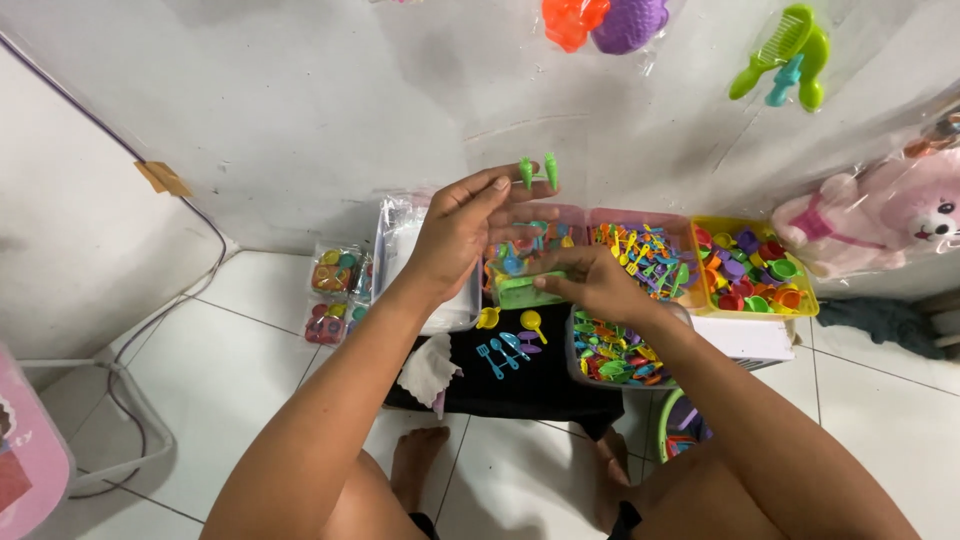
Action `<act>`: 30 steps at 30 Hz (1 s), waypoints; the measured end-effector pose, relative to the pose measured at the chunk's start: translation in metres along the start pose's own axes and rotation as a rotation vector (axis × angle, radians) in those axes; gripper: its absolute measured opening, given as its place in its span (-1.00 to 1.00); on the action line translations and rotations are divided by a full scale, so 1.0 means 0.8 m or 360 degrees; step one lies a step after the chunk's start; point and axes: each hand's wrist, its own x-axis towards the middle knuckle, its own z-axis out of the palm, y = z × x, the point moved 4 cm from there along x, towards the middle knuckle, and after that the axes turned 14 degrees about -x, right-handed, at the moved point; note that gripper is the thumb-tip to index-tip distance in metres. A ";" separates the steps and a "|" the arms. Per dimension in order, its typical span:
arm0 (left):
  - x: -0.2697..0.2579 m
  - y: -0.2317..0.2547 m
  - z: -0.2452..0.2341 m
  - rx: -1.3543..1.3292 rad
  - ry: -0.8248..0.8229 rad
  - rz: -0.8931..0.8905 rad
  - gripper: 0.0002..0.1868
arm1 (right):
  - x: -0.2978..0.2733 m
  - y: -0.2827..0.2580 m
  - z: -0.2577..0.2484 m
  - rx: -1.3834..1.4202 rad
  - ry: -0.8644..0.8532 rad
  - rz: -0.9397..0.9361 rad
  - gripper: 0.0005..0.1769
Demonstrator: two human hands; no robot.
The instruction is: Packaging small plastic toy components into clear plastic bags from various bins.
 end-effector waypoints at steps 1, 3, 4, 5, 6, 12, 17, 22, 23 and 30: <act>0.002 -0.002 -0.007 -0.0004 0.0006 0.0000 -0.62 | 0.001 -0.005 0.001 0.0001 -0.0006 0.0004 -0.80; 0.006 -0.006 -0.020 -0.0012 0.0060 0.0038 -0.63 | 0.003 -0.016 0.000 0.0015 -0.0005 0.0019 -0.80; 0.006 -0.005 -0.023 -0.0015 0.0065 0.0041 -0.63 | 0.004 -0.016 -0.001 0.0015 -0.0011 0.0020 -0.80; 0.006 -0.005 -0.026 -0.0006 0.0096 0.0021 -0.62 | 0.005 -0.016 -0.002 0.0024 -0.0015 0.0028 -0.81; 0.005 -0.006 -0.029 0.0003 0.0130 0.0001 -0.61 | 0.005 -0.016 -0.003 0.0034 -0.0020 0.0037 -0.81; 0.005 -0.016 -0.035 0.0306 0.0147 0.0000 -0.51 | 0.007 0.000 -0.012 0.0072 -0.0003 0.0083 -0.81; 0.001 -0.042 -0.039 0.0497 0.0127 -0.0115 -0.58 | 0.000 -0.013 -0.015 0.0070 0.0001 0.0103 -0.80; -0.001 -0.060 -0.047 0.0608 0.0149 -0.0182 -0.67 | -0.007 -0.024 -0.014 0.0055 0.0012 0.0108 -0.81; 0.000 -0.061 -0.047 0.0610 0.0184 -0.0185 -0.70 | -0.008 -0.026 -0.013 0.0074 0.0004 0.0137 -0.82; 0.000 -0.060 -0.041 0.0746 0.0199 -0.0156 -0.77 | -0.012 -0.023 -0.010 0.0103 0.0033 0.0194 -0.83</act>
